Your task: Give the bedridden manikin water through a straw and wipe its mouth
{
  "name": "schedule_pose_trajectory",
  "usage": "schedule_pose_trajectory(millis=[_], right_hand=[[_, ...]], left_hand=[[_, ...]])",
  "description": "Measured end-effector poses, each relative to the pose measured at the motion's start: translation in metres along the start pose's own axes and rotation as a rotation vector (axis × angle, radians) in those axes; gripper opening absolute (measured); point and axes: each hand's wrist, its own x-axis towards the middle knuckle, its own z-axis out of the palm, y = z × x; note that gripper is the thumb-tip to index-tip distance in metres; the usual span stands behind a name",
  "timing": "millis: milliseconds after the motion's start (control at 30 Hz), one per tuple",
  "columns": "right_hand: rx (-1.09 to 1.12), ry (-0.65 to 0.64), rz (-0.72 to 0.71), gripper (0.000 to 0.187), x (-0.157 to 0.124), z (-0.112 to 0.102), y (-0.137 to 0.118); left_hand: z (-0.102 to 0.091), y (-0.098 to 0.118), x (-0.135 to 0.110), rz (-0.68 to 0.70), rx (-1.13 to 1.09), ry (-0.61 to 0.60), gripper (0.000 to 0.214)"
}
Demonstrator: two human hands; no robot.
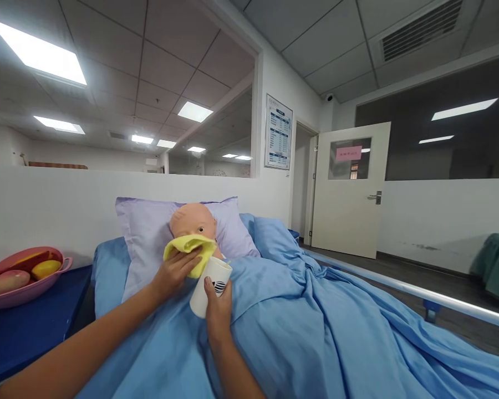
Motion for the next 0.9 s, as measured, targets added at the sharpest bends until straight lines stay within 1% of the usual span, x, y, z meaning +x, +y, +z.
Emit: schedule_pose_trajectory(millis=[100,200,267,333,433,533,600,667,800,900], right_hand=[[-0.011,-0.006,0.005,0.049,0.001,-0.001,0.001],[0.007,-0.005,0.035,0.051,0.003,-0.004,0.005],[0.025,-0.007,0.050,0.052,0.005,-0.005,0.007],[0.035,-0.012,0.053,0.052,0.005,-0.005,0.008],[0.046,-0.015,0.045,0.053,0.004,-0.004,0.006],[0.070,-0.008,0.044,0.053,0.002,-0.002,0.003],[0.077,-0.007,0.050,0.054,0.002,-0.001,0.002],[0.079,-0.009,0.053,0.053,0.001,-0.001,0.001],[0.077,-0.016,0.059,0.053,0.002,-0.002,0.002],[0.069,-0.018,0.065,0.054,0.003,-0.003,0.004]], left_hand=[[0.000,0.004,0.023,0.069,0.074,0.042,0.035],[0.007,-0.003,0.030,0.068,0.085,0.003,0.031],[0.012,-0.010,0.023,0.044,0.099,-0.027,0.030],[0.015,-0.016,0.011,0.004,0.108,-0.031,0.031],[0.017,-0.023,-0.008,-0.069,0.074,-0.004,0.029],[0.016,-0.025,-0.021,-0.118,0.046,0.027,0.024],[0.013,-0.022,-0.024,-0.110,0.043,0.030,0.023],[0.010,-0.015,-0.021,-0.055,0.049,0.013,0.027],[0.006,0.002,-0.001,0.099,0.151,-0.007,0.041],[0.011,0.007,0.014,0.103,0.231,-0.007,0.045]])
